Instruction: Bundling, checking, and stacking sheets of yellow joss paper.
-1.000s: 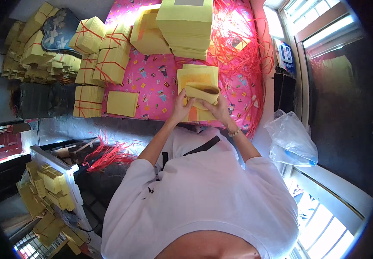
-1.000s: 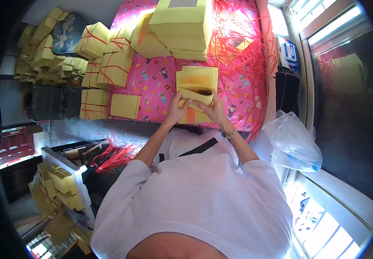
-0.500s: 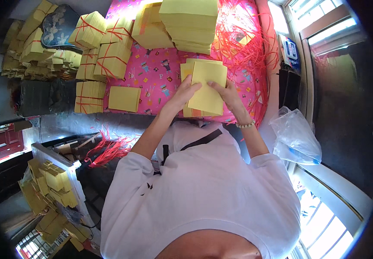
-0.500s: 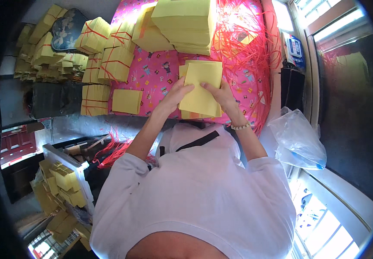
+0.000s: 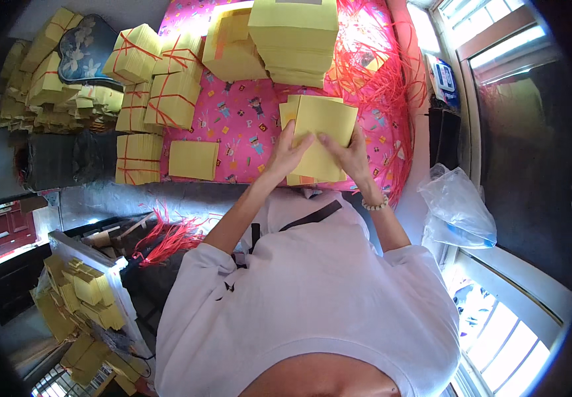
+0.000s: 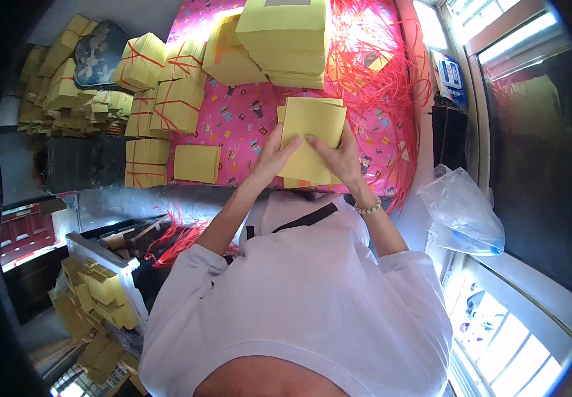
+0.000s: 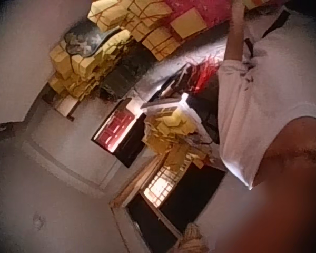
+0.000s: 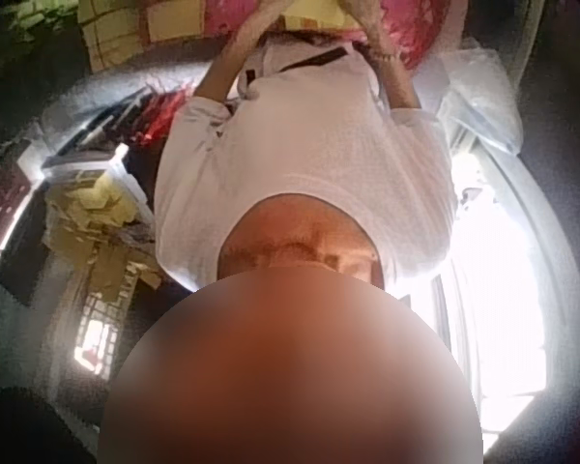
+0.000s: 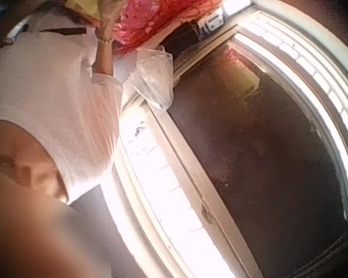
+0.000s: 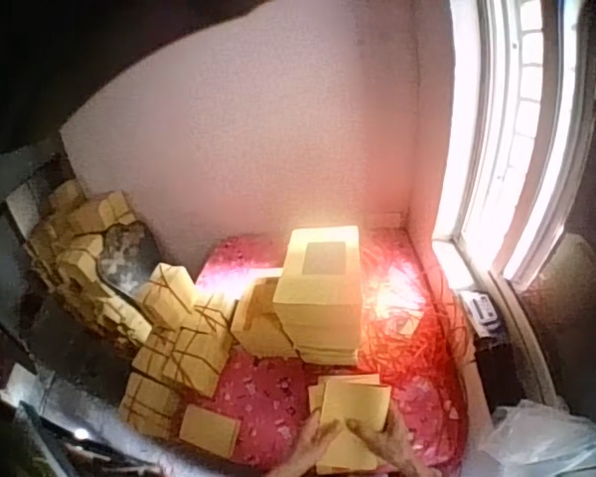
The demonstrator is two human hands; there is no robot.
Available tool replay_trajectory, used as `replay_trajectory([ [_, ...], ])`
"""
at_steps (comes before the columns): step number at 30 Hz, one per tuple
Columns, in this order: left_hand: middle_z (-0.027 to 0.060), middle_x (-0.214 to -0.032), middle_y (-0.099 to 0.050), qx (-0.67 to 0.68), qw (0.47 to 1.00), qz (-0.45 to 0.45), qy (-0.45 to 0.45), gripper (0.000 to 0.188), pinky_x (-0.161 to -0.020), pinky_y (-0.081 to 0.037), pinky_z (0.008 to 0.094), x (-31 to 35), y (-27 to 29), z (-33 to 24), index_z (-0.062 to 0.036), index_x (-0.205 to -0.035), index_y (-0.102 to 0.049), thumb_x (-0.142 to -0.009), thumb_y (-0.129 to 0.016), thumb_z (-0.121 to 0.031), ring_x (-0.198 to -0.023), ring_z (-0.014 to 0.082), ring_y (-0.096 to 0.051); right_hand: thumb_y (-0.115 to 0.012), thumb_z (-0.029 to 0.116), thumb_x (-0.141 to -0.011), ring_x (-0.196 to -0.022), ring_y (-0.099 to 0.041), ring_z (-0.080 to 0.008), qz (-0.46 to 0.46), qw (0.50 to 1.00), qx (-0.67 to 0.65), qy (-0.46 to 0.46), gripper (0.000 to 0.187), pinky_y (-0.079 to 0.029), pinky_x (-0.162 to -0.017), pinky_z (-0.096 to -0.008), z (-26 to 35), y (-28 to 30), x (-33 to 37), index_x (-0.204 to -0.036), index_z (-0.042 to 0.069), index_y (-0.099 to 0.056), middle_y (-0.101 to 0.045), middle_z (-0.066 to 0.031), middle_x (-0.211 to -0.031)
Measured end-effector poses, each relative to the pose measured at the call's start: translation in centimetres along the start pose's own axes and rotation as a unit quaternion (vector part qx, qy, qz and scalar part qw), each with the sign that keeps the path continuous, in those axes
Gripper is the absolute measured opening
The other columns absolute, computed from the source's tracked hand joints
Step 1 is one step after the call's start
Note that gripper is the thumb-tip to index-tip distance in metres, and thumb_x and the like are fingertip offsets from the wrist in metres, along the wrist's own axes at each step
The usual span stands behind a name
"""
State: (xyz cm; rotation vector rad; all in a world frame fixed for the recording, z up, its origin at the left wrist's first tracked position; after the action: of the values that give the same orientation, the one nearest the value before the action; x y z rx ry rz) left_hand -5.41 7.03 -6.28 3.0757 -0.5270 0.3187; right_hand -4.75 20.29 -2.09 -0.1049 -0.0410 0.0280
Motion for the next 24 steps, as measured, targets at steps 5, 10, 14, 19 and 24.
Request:
replay_trajectory([
  [5, 0.0132, -0.1, -0.058, -0.019, 0.985, -0.09, -0.143, 0.03, -0.075, -0.047, 0.0297, 2.2, 0.4, -4.6, 0.0027, -0.113, -0.043, -0.089, -0.054, -0.011, -0.09, 0.017, -0.057, -0.07, 0.006, -0.078, -0.098, -0.057, -0.0161, 0.006, 1.0, 0.005, 0.023, 0.055, -0.049, -0.083, -0.0295, 1.6, -0.4, 0.8, -0.124, 0.001, -0.041, -0.058, -0.0098, -0.11],
  [10, 0.0145, -0.099, -0.057, 0.029, 0.983, -0.095, -0.152, 0.03, -0.075, -0.047, 0.0305, 3.2, 0.1, -5.3, 0.0034, -0.115, -0.041, -0.091, -0.051, -0.012, -0.09, 0.0175, -0.056, -0.07, 0.005, -0.078, -0.099, -0.057, -0.0161, 0.007, 1.0, 0.015, 0.011, 0.055, -0.049, -0.085, -0.0296, 2.9, -0.9, 1.3, -0.124, 0.001, -0.04, -0.057, -0.0097, -0.111],
  [14, 0.0146, -0.1, -0.056, 0.008, 0.985, -0.091, -0.145, 0.031, -0.076, -0.047, 0.0303, 3.8, -0.1, -6.4, 0.0032, -0.117, -0.039, -0.093, -0.05, -0.013, -0.092, 0.017, -0.055, -0.07, 0.005, -0.078, -0.099, -0.057, -0.016, 0.01, 1.0, -0.012, 0.016, 0.054, -0.049, -0.084, -0.0296, 3.4, -1.1, 1.7, -0.124, 0.0, -0.041, -0.057, -0.0094, -0.11],
  [19, 0.0127, -0.104, -0.055, 0.036, 0.986, -0.081, -0.138, 0.03, -0.079, -0.046, 0.0289, 4.2, -0.5, -7.2, 0.0024, -0.118, -0.038, -0.094, -0.048, -0.013, -0.094, 0.0153, -0.053, -0.069, 0.004, -0.079, -0.098, -0.057, -0.0153, 0.005, 0.999, -0.03, 0.024, 0.051, -0.049, -0.084, -0.0292, 4.3, -1.3, 2.1, -0.122, 0.0, -0.043, -0.058, -0.0088, -0.109],
  [24, 0.0113, -0.107, -0.053, 0.077, 0.986, -0.08, -0.12, 0.028, -0.08, -0.045, 0.0276, 4.0, -0.6, -6.4, 0.0017, -0.118, -0.039, -0.095, -0.046, -0.012, -0.096, 0.014, -0.053, -0.066, 0.009, -0.083, -0.093, -0.057, -0.0124, -0.009, 1.0, 0.004, 0.026, 0.045, -0.048, -0.08, -0.0267, 4.8, -1.0, 2.3, -0.122, 0.0, -0.045, -0.059, -0.0072, -0.106],
])
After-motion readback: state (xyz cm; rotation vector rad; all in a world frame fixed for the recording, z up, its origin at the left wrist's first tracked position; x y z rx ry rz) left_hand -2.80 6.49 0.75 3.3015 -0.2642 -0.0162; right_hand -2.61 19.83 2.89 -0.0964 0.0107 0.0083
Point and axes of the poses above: each hand's wrist, its own x-axis away from the middle knuckle, its own y-axis out of the back of the hand, z = x × y, the point moved 10 cm from there along -x, towards the middle knuckle
